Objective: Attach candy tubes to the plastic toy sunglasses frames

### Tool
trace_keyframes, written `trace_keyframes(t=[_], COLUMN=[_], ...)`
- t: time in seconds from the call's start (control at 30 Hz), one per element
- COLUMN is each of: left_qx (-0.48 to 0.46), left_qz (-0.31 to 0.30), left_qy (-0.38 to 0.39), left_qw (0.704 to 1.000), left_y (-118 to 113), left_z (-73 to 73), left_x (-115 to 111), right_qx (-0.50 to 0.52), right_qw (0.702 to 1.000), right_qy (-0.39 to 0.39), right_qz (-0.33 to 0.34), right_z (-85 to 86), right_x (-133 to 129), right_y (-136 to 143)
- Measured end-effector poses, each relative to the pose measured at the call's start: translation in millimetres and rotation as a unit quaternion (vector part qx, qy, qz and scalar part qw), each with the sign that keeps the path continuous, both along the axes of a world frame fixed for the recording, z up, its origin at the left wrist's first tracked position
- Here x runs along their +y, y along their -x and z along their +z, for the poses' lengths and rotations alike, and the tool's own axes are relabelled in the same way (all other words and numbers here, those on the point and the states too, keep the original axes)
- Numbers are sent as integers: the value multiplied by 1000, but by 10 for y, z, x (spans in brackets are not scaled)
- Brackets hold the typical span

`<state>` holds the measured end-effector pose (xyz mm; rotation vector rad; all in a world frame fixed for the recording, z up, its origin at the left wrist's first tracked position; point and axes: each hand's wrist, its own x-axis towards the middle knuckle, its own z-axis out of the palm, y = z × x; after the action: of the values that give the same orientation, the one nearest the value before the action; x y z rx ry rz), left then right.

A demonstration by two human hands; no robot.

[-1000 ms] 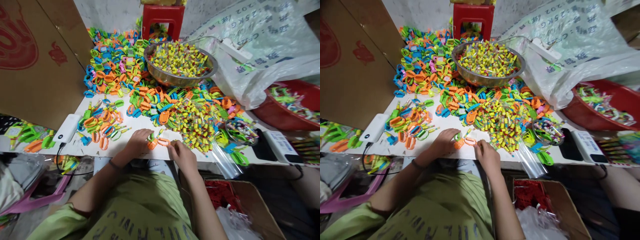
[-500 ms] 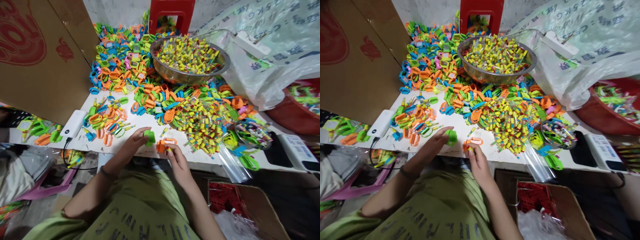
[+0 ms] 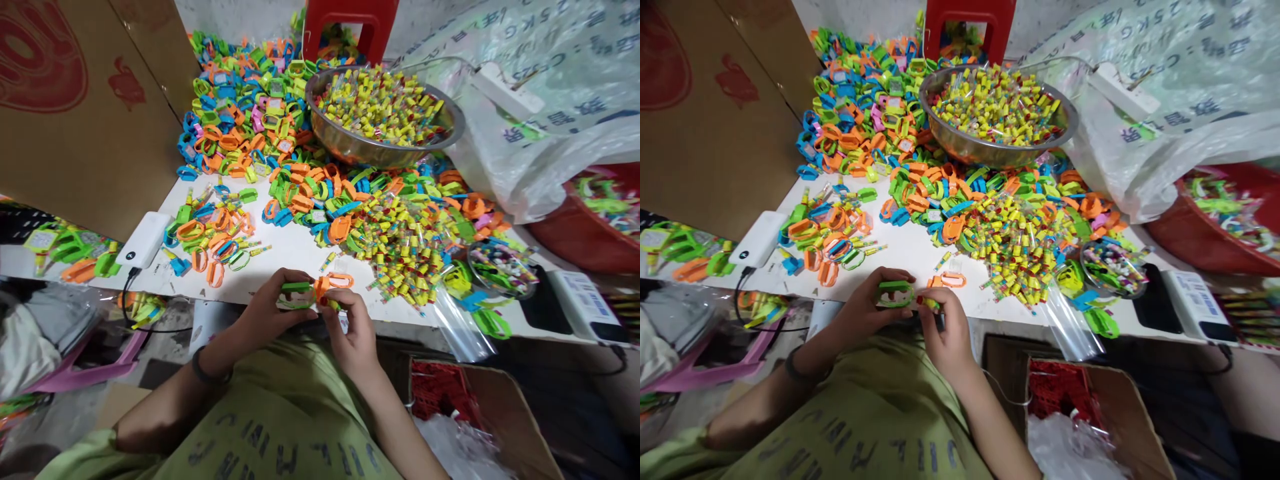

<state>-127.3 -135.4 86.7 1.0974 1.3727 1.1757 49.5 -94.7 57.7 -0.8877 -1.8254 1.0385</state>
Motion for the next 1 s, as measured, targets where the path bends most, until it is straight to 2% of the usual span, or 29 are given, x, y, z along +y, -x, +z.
trace_keyframes(t=[0.23,0.4,0.53,0.77,0.9,1.0], left_qx=[117,133,119,120,126,140], left_qz=[-17,-25,-25,-44,-71,-100], left_qy=[-5,-21,-22,-6,39,86], left_qw=[993,991,992,992,989,981], left_y=[2,3,-20,-37,-38,-11], left_z=[32,14,11,-5,-35,-35], left_x=[-38,-50,-61,-60,-74,-85], right_qx=[32,22,-35,-171,-248,-256], right_qw=[998,996,993,954,923,917], right_qy=[-60,-85,-116,-241,-292,-305], right_qz=[12,11,12,51,30,33], right_z=[33,65,96,173,118,40], right_x=[6,8,13,60,50,17], right_y=[41,34,11,-45,-54,-50])
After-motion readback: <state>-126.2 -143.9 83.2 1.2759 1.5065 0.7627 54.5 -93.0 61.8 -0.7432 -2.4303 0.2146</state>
